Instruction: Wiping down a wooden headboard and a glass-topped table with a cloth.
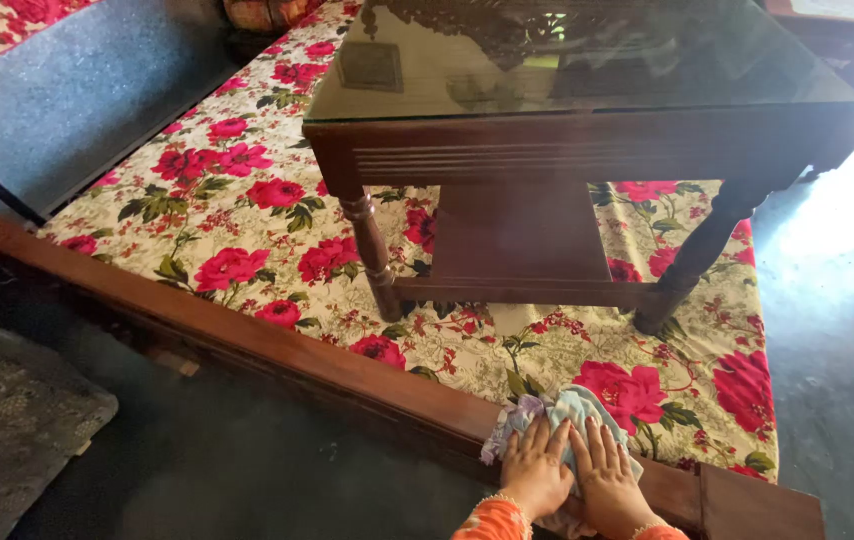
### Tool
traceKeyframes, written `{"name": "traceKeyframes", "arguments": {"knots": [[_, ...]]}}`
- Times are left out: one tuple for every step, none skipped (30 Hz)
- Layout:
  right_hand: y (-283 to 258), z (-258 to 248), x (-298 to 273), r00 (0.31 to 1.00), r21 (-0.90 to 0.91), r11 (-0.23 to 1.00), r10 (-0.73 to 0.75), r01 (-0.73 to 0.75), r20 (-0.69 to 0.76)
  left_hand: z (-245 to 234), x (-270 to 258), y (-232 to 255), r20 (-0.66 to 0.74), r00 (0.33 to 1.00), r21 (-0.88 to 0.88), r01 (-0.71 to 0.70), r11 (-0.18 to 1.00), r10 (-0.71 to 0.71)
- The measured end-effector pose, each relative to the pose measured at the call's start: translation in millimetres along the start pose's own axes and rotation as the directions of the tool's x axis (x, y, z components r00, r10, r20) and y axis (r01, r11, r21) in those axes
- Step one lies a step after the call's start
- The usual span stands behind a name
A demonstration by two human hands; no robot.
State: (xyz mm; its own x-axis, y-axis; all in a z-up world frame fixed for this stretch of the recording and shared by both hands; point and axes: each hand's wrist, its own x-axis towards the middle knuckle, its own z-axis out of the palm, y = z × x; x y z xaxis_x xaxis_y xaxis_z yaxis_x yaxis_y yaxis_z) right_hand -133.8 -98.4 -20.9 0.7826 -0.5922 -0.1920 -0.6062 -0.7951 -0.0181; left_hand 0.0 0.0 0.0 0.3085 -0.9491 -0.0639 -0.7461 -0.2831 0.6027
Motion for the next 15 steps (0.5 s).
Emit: {"name": "traceKeyframes", "arguments": {"knots": [[3.6, 9.5, 2.2, 0.998, -0.013, 1.000, -0.014, 0.014, -0.054, 3.5, 1.3, -1.4, -0.001, 1.000, -0.001, -0.002, 1.000, 0.002], [5.1, 13.1, 4.6, 0.998, -0.014, 1.000, -0.011, 0.010, -0.056, 2.3, 2.3, -2.2, -0.001, 1.000, -0.001, -0.006, 1.000, 0.006], [6.6, 17.8, 4.3, 0.993, -0.005, 1.000, -0.028, 0.027, -0.112, 2.6, 1.2, -2.5, -0.012, 1.000, -0.001, -0.017, 1.000, 0.017], [8.4, 22.7, 4.1, 0.985, 0.003, 0.999, -0.044, 0.045, -0.167, 3.1, 0.2, -2.6, -0.024, 0.999, -0.001, -0.028, 1.000, 0.028], [4.8, 12.9, 2.9, 0.985, 0.004, 0.999, -0.040, 0.041, -0.166, 4.0, 0.6, -4.2, -0.021, 0.999, -0.001, -0.030, 1.000, 0.030], [1.6, 3.0, 1.6, 0.992, -0.019, 0.999, -0.035, 0.033, -0.120, 5.1, 1.0, -5.4, -0.033, 0.999, -0.001, -0.038, 0.999, 0.038], [-1.3, -6.6, -0.3, 0.997, -0.042, 0.999, -0.030, 0.027, -0.074, 6.7, 1.0, -6.2, -0.044, 0.998, 0.000, -0.046, 0.999, 0.046], [-4.0, -12.0, -3.0, 0.997, -0.041, 0.999, -0.027, 0.025, -0.072, 8.9, 0.2, -6.7, -0.041, 0.998, 0.000, -0.047, 0.999, 0.047], [-8.4, -17.3, -6.8, 1.000, -0.067, 0.998, -0.004, 0.005, 0.017, 10.5, -2.4, -7.6, -0.046, 0.998, 0.003, -0.047, 0.999, 0.047], [-12.4, -23.1, -10.8, 0.994, -0.094, 0.995, 0.022, -0.012, 0.105, 11.8, -5.1, -7.9, -0.051, 0.998, 0.006, -0.047, 0.999, 0.048], [-10.9, -19.5, -6.6, 0.995, -0.096, 0.995, 0.023, -0.014, 0.099, 13.1, -1.8, -11.1, -0.055, 0.997, 0.008, -0.051, 0.999, 0.052], [-9.0, -16.0, -2.4, 0.995, -0.096, 0.995, 0.026, -0.017, 0.096, 14.5, 1.6, -14.1, -0.053, 0.997, 0.023, -0.051, 0.998, 0.052], [-4.7, -11.6, -0.8, 0.995, -0.101, 0.995, 0.025, -0.016, 0.098, 19.1, 3.6, -14.7, -0.051, 0.998, 0.033, -0.046, 0.998, 0.048], [-0.6, -3.9, 3.3, 0.995, -0.106, 0.994, 0.023, -0.013, 0.096, 13.8, 5.2, -11.7, -0.056, 0.997, 0.030, -0.045, 0.999, 0.047], [2.8, 5.1, 5.9, 0.999, -0.075, 0.997, 0.005, -0.001, 0.050, 9.7, 4.7, -9.0, -0.034, 0.999, 0.030, -0.032, 0.999, 0.033]]}}
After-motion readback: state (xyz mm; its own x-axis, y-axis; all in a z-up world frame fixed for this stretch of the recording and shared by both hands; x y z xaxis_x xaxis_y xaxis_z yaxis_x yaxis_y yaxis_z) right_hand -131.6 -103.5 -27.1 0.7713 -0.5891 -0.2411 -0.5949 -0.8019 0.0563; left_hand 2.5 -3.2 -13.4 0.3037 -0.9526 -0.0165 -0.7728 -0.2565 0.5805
